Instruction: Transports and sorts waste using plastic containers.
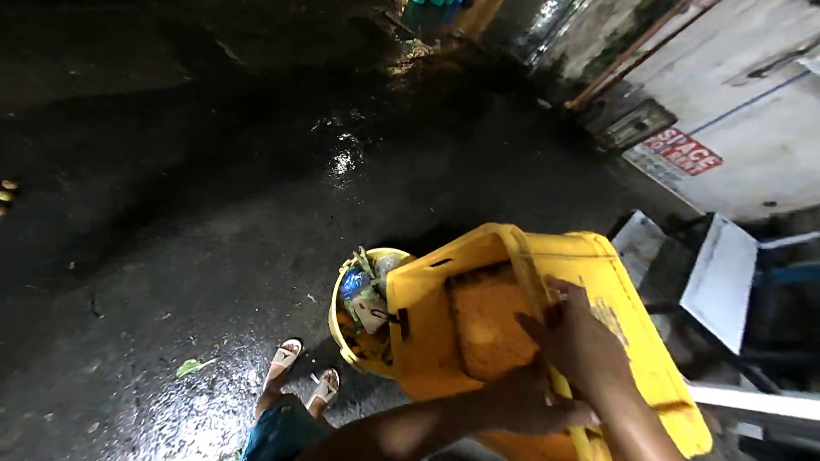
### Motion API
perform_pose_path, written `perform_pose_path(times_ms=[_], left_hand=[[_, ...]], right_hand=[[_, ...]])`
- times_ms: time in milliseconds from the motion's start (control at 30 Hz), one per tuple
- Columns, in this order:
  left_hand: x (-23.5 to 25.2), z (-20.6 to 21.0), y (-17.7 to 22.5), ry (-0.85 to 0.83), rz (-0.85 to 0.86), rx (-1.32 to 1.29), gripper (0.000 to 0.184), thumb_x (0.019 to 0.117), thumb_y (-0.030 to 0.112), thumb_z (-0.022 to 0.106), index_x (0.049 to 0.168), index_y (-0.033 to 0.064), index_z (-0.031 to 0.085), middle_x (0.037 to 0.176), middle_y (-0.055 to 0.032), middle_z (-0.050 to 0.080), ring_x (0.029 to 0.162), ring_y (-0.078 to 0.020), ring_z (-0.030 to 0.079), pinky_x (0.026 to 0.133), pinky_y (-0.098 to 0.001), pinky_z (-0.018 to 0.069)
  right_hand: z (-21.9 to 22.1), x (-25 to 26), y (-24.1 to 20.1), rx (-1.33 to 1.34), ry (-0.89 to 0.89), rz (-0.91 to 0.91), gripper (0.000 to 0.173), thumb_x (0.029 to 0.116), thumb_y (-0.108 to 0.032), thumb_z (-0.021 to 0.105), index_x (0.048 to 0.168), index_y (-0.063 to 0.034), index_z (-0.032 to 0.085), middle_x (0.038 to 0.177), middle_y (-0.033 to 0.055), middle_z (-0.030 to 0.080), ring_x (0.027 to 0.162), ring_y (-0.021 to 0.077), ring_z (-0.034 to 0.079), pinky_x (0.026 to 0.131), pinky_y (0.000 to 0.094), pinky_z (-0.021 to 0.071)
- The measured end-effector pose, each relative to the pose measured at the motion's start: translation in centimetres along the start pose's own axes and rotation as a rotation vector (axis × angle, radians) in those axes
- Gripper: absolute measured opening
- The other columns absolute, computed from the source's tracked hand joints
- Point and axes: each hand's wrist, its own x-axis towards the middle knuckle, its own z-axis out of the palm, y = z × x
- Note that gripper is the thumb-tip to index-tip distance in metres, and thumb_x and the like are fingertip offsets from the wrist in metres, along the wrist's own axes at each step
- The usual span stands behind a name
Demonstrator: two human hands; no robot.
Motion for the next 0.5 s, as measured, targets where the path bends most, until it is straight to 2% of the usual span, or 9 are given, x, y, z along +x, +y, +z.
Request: perform_pose_path(times_ms=[33,100,133,200,233,300,367,433,500], left_hand=[[-0.4,-0.7,-0.2,-0.062,-0.029,-0.012,0.057,0.1041,0.017,0.059,0.149,-0.0090,0.036,0.127,-0.0295,0.062,0.106,-0.0310,0.068,0.093,-0.0440,0.0561],[-1.7,-2.7,-1.6,-0.075,-0.137,-0.086,0.046,0.1087,0.019,0.047,0.146,-0.0068,0.042,0.129,-0.0270,0.061,0.114,-0.0294,0.064,0.099,-0.0438,0.0519],[-2.7,-4.0,-3.3,0.004,-0.195,-0.100,0.043,0.1099,0.020,0.044,0.143,-0.0069,0.047,0.129,-0.0254,0.062,0.115,-0.0284,0.064,0.099,-0.0437,0.0521],[-5.0,-7.0,-8.5,0.245,-0.348,0.036,0.041,0.1093,0.022,0.047,0.138,-0.0051,0.055,0.129,-0.0225,0.064,0.117,-0.0276,0.064,0.102,-0.0442,0.0517],[-6.5,-8.5,-11.3,0.329,-0.458,0.162,0.041,0.1088,0.023,0.049,0.138,-0.0047,0.056,0.132,-0.0232,0.064,0.122,-0.0304,0.063,0.107,-0.0465,0.0492],[-9.6,-11.1,-15.3,0.349,-0.669,0.418,0.042,0.1098,0.022,0.046,0.139,-0.0069,0.055,0.138,-0.0276,0.059,0.131,-0.0383,0.056,0.113,-0.0522,0.0411],[-12.2,-13.0,-17.8,0.374,-0.806,0.507,0.040,0.1092,0.022,0.047,0.137,-0.0046,0.058,0.137,-0.0272,0.059,0.131,-0.0397,0.055,0.113,-0.0535,0.0405],[-13.2,-14.6,-19.6,0.455,-0.853,0.601,0.036,0.1052,0.022,0.054,0.132,0.0006,0.065,0.134,-0.0245,0.062,0.129,-0.0394,0.057,0.112,-0.0541,0.0421],[-12.4,-15.7,-19.7,0.544,-0.846,0.667,0.035,0.1010,0.021,0.060,0.131,0.0051,0.068,0.138,-0.0244,0.059,0.135,-0.0414,0.051,0.115,-0.0552,0.0377]], right_hand=[[0.3,-0.2,0.9,0.053,0.009,0.009,0.073,0.0908,-0.024,0.076,0.152,-0.0101,0.040,0.099,0.0253,0.068,0.086,0.0476,0.067,0.074,0.0690,0.0507],[0.9,-0.7,2.3,0.129,0.037,0.016,0.072,0.0898,-0.020,0.075,0.152,-0.0109,0.041,0.098,0.0241,0.069,0.082,0.0462,0.067,0.072,0.0682,0.0506],[1.2,-0.9,3.0,0.167,0.062,0.017,0.071,0.0891,-0.019,0.076,0.151,-0.0111,0.042,0.098,0.0235,0.069,0.081,0.0452,0.066,0.070,0.0676,0.0502],[1.6,-1.2,4.9,0.254,0.139,0.008,0.072,0.0859,-0.019,0.079,0.149,-0.0111,0.045,0.096,0.0216,0.069,0.077,0.0415,0.066,0.067,0.0646,0.0511],[1.7,-1.3,6.2,0.311,0.167,0.008,0.073,0.0848,-0.018,0.080,0.148,-0.0103,0.045,0.097,0.0208,0.069,0.077,0.0381,0.066,0.068,0.0613,0.0524],[1.5,-1.4,9.1,0.450,0.206,0.003,0.072,0.0822,-0.015,0.078,0.146,-0.0085,0.045,0.103,0.0177,0.067,0.078,0.0272,0.065,0.067,0.0498,0.0554],[1.3,-1.9,11.8,0.539,0.239,-0.001,0.070,0.0798,-0.015,0.076,0.143,-0.0065,0.046,0.102,0.0126,0.065,0.074,0.0161,0.063,0.063,0.0370,0.0549],[1.4,-2.9,13.6,0.589,0.265,0.007,0.069,0.0760,-0.016,0.074,0.139,-0.0063,0.048,0.100,0.0081,0.065,0.072,0.0084,0.062,0.059,0.0272,0.0527],[1.7,-4.4,14.1,0.638,0.256,0.031,0.071,0.0753,-0.016,0.074,0.140,-0.0046,0.047,0.098,0.0060,0.063,0.069,0.0062,0.060,0.055,0.0242,0.0509]])
